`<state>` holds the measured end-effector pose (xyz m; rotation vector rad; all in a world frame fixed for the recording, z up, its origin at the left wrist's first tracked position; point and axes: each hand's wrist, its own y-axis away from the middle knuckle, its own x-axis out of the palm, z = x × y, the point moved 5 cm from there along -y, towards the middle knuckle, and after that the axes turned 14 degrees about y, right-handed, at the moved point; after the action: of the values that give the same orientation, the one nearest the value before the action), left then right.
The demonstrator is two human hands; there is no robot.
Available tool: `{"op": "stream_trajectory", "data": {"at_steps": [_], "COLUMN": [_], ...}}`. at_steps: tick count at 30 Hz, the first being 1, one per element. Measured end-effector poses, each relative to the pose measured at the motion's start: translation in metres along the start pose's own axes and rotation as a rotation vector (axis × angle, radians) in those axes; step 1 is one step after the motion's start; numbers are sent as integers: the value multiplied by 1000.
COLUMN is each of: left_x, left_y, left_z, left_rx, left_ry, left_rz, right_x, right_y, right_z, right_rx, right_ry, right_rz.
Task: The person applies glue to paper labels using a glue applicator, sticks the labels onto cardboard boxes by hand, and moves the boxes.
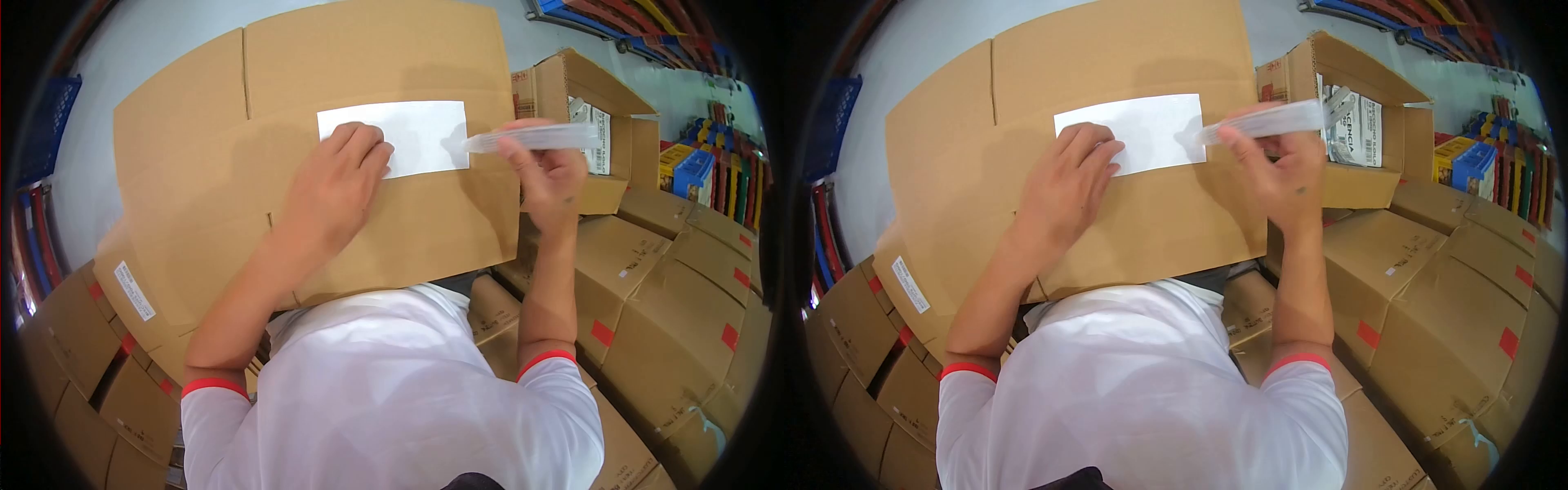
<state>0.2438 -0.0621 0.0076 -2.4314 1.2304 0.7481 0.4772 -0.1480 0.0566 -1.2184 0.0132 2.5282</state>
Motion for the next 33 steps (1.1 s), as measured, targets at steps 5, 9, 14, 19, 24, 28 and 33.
{"op": "stream_trajectory", "data": {"at_steps": [5,9,14,19,24,28,33], "left_x": [-36,-54,-55,-53,-53,-50,-50], "left_y": [-24,-33,-34,-33,-31,-32,-34], "left_z": [1,23,35,42,39,39,35], "left_rx": [201,282,301,305,285,262,249], "left_ry": [-210,-59,-6,31,45,58,58], "left_rz": [-48,3,26,4,21,50,32], "right_x": [-6,40,92,103,82,46,15], "right_y": [-15,-15,-12,-10,-10,0,13], "right_z": [20,58,82,90,80,48,0], "right_rx": [167,2,-179,-188,-227,-79,58], "right_ry": [-531,-323,-389,-336,-222,-41,-67], "right_rz": [-149,45,210,213,154,81,-55]}}
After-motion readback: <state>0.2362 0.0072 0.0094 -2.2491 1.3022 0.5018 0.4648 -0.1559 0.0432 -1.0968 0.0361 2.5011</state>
